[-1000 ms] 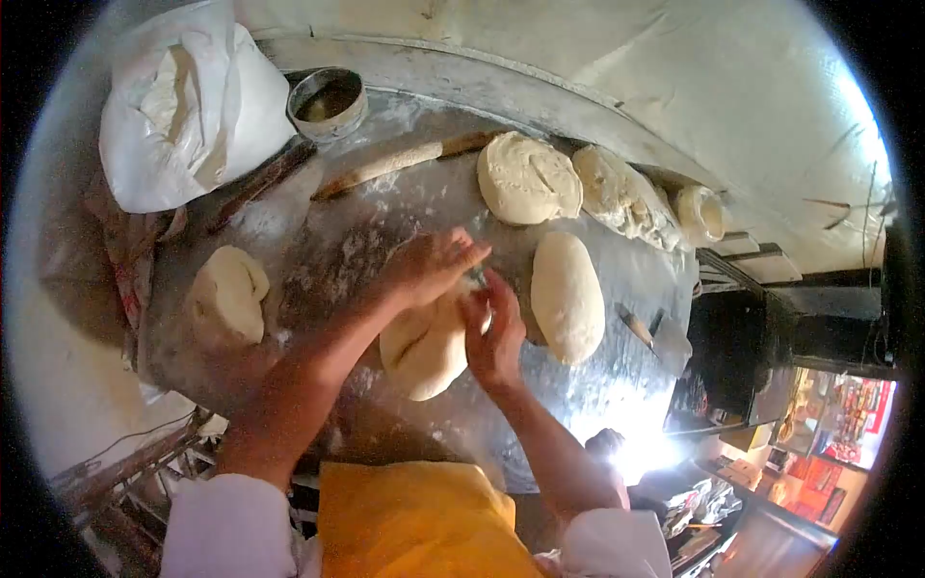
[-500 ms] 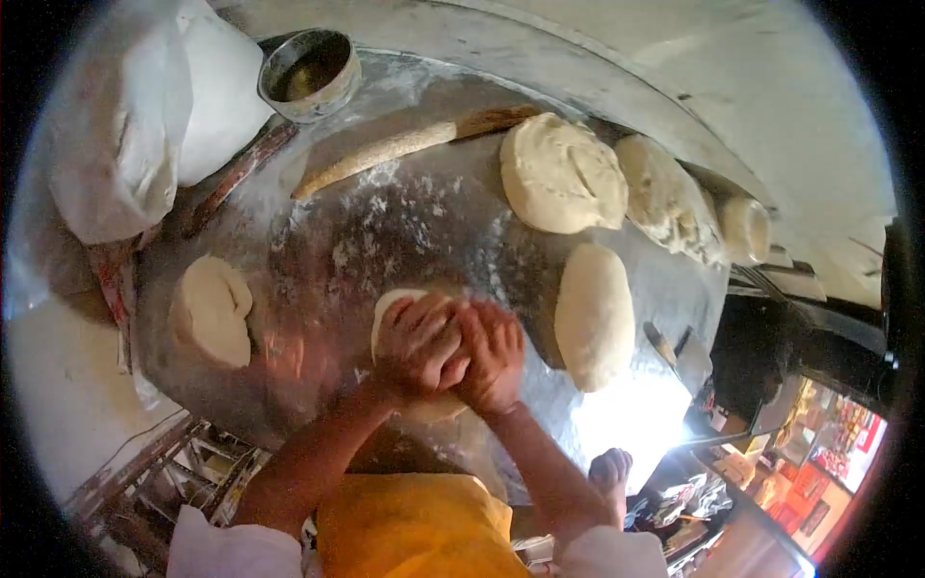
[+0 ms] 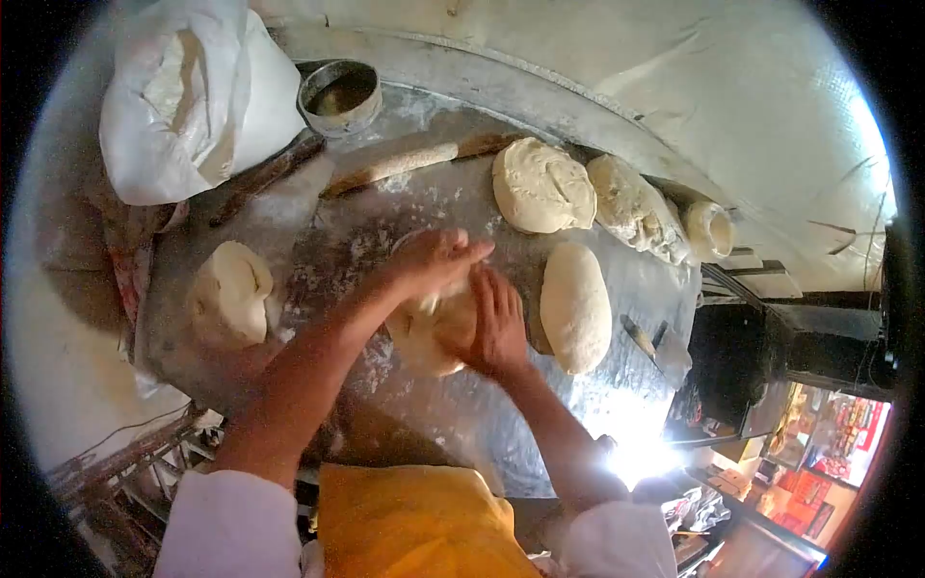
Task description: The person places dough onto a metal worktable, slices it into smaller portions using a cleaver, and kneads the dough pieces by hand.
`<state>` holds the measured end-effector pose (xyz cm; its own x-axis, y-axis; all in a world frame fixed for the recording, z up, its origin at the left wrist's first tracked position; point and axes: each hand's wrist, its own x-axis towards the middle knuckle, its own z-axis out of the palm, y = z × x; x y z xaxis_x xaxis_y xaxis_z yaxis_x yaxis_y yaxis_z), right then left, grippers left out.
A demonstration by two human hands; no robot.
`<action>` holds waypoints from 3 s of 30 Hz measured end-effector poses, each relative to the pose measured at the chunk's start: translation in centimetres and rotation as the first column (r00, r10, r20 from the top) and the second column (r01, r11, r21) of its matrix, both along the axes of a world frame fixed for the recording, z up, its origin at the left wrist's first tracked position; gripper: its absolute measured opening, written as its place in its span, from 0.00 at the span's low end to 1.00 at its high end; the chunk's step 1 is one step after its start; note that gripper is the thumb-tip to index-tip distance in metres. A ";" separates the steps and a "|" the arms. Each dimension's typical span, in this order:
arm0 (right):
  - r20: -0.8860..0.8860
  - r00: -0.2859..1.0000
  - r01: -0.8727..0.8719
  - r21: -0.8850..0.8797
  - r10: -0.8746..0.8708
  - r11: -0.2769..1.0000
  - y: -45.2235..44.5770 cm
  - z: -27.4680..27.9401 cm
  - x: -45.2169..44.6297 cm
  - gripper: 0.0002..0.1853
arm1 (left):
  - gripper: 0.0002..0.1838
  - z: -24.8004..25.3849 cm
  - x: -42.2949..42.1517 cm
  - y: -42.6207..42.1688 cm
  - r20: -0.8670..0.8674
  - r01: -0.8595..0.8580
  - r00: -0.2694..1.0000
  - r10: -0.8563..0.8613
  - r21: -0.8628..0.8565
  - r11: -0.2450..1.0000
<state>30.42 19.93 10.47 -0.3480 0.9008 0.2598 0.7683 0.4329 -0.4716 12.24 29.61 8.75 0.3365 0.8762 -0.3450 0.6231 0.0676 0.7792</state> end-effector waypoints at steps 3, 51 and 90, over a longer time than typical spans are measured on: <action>-0.084 0.996 -0.030 -0.163 0.017 0.986 -7.8 4.3 0.0 0.52 | 0.25 4.4 -1.5 -9.4 -0.065 0.035 0.998 -0.008 0.417 0.908; -0.005 1.000 0.014 -0.151 -0.015 0.988 13.6 -6.4 1.3 0.50 | 0.15 -3.8 2.9 6.0 0.073 -0.230 0.966 0.249 0.687 0.690; 0.011 0.992 0.125 0.123 -0.127 0.985 -14.8 -5.9 -6.4 0.58 | 0.44 -5.6 -12.9 -19.0 -0.019 -0.144 0.981 0.192 0.590 0.794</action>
